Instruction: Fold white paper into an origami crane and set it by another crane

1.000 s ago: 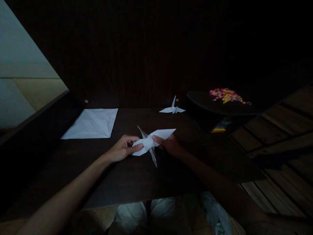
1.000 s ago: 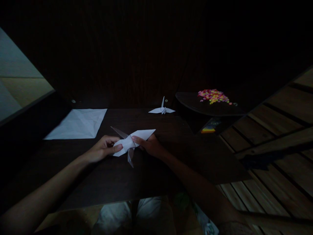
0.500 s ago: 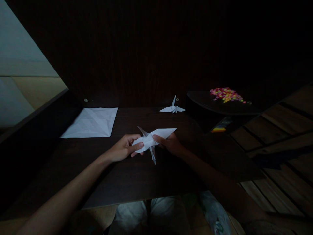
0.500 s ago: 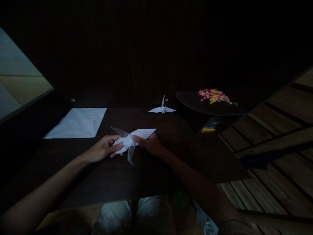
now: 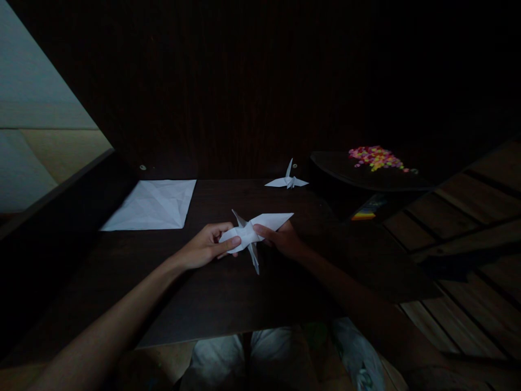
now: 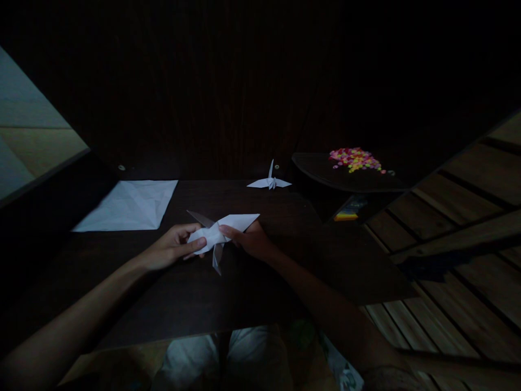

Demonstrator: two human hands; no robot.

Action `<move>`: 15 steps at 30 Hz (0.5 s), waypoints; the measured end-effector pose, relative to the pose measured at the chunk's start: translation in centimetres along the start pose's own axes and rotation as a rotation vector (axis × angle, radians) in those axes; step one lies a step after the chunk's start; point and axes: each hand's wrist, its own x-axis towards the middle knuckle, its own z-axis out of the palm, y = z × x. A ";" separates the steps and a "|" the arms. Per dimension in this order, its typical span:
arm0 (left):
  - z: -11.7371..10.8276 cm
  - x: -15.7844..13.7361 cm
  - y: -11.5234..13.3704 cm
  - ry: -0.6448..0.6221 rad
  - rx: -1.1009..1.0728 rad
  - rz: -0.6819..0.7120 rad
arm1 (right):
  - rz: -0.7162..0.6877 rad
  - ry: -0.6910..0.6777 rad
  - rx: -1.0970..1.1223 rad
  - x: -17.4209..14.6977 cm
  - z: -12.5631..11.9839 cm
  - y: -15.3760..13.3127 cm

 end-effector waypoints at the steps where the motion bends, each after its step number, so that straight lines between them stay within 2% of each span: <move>1: 0.0 0.0 0.0 0.003 0.004 -0.001 | 0.001 0.001 -0.005 0.0 0.0 -0.1; 15: 0.2 0.0 0.1 0.026 0.009 -0.003 | 0.006 0.067 -0.083 -0.2 0.2 -0.6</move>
